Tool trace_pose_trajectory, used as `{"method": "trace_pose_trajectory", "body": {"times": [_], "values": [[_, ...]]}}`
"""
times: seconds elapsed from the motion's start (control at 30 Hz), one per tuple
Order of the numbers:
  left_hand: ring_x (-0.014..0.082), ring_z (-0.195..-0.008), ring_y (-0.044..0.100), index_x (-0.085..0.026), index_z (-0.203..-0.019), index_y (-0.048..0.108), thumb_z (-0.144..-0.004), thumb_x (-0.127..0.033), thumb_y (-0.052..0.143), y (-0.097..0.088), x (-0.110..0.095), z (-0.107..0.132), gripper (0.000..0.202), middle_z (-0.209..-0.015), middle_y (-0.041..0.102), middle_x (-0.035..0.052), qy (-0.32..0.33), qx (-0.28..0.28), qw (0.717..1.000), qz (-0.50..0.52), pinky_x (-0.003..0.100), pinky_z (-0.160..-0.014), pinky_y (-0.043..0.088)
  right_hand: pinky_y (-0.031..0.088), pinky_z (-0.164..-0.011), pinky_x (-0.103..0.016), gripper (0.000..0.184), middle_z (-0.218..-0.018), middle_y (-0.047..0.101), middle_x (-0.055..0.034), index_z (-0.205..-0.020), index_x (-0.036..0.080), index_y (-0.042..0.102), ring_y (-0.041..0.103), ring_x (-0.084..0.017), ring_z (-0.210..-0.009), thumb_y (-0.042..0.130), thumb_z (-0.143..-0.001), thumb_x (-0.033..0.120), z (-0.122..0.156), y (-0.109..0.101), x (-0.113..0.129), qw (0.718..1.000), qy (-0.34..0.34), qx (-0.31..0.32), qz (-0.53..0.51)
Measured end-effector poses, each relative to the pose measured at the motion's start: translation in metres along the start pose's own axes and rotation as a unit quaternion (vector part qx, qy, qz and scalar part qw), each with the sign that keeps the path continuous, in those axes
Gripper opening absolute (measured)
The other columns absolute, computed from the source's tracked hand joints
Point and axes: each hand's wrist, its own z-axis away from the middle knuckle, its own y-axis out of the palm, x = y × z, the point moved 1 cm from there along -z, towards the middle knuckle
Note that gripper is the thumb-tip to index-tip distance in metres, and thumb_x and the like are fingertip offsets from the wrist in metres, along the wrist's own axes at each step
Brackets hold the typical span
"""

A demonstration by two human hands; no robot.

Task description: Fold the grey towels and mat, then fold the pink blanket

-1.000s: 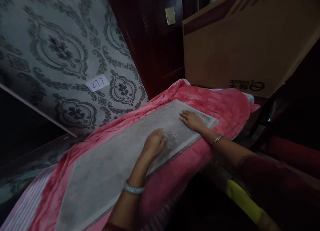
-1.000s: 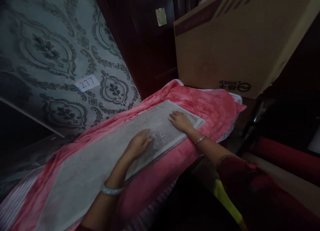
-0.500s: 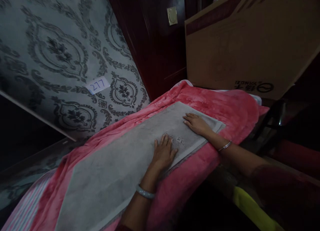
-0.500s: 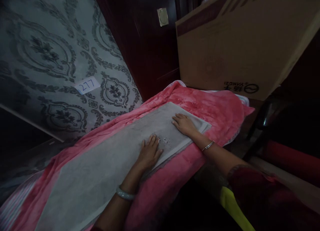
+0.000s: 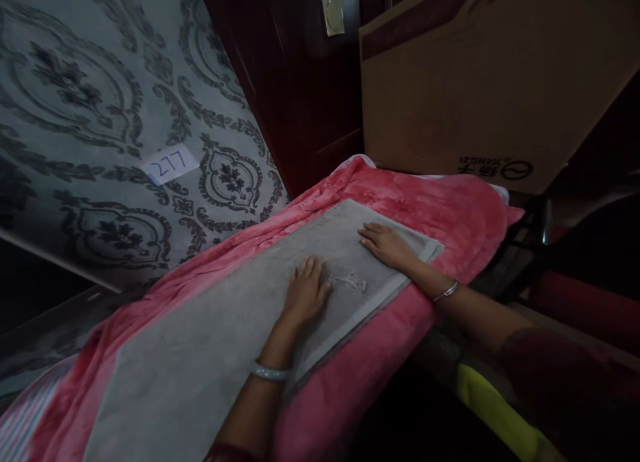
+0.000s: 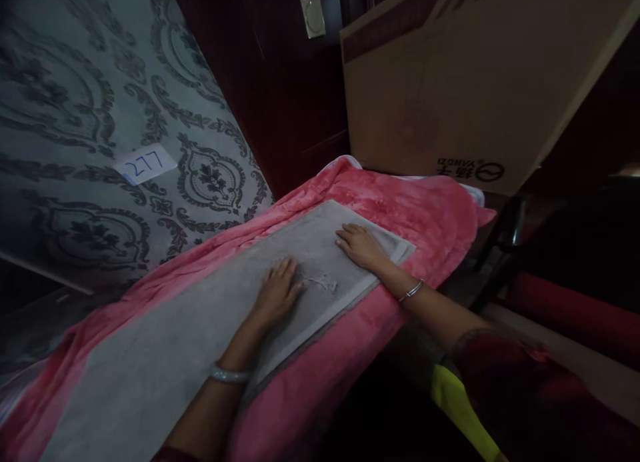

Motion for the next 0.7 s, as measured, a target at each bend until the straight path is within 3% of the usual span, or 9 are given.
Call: {"method": "trace_pose_trajectory", "body": {"times": [0.17, 0.3, 0.43, 0.6, 0.7], "values": [[0.0279, -0.153, 0.014, -0.016, -0.155, 0.031, -0.1, -0.041, 0.039, 0.02, 0.003, 0.007, 0.061, -0.165, 0.017, 0.0147, 0.015, 0.013, 0.998, -0.065, 0.056, -0.123, 0.012, 0.03, -0.118, -0.044, 0.054, -0.15, 0.046, -0.0128, -0.14, 0.016, 0.057, 0.04, -0.026, -0.141, 0.03, -0.102, 0.044, 0.0, -0.001, 0.0, 1.0, 0.0, 0.01, 0.012], [0.0285, -0.152, 0.015, -0.023, -0.154, 0.034, -0.1, -0.039, 0.04, 0.017, 0.001, 0.009, 0.057, -0.165, 0.021, 0.0091, 0.021, 0.009, 0.998, -0.061, 0.057, -0.123, 0.014, 0.028, -0.118, -0.043, 0.054, -0.154, 0.041, -0.0132, -0.145, 0.015, 0.051, 0.037, -0.027, -0.143, 0.032, -0.102, 0.042, -0.002, -0.005, 0.003, 0.998, 0.012, 0.051, 0.036], [0.0303, -0.152, 0.014, -0.032, -0.154, 0.034, -0.1, -0.038, 0.04, 0.016, 0.004, 0.009, 0.054, -0.165, 0.022, 0.0008, 0.036, 0.013, 0.998, -0.049, 0.061, -0.122, 0.013, 0.029, -0.115, -0.055, 0.06, -0.157, 0.035, -0.0154, -0.151, 0.018, 0.041, 0.032, -0.033, -0.145, 0.037, -0.1, 0.048, -0.019, -0.007, 0.023, 0.992, 0.043, 0.105, 0.059], [0.0313, -0.153, 0.012, -0.033, -0.153, 0.034, -0.1, -0.038, 0.038, 0.02, 0.006, 0.008, 0.053, -0.165, 0.021, -0.0005, 0.036, 0.01, 0.998, -0.041, 0.064, -0.121, 0.013, 0.021, -0.118, -0.057, 0.06, -0.161, 0.026, -0.0108, -0.154, 0.025, 0.036, 0.022, -0.03, -0.149, 0.033, -0.101, 0.051, -0.065, 0.01, 0.061, 0.987, -0.098, 0.126, 0.031], [0.0311, -0.153, 0.012, -0.035, -0.153, 0.034, -0.1, -0.039, 0.038, 0.022, 0.008, 0.009, 0.053, -0.165, 0.02, -0.0021, 0.038, 0.014, 0.999, -0.035, 0.065, -0.121, 0.014, 0.02, -0.118, -0.056, 0.059, -0.161, 0.027, -0.0081, -0.154, 0.027, 0.037, 0.023, -0.029, -0.149, 0.03, -0.101, 0.052, -0.095, 0.024, 0.055, 0.978, -0.135, 0.156, 0.025]]}}
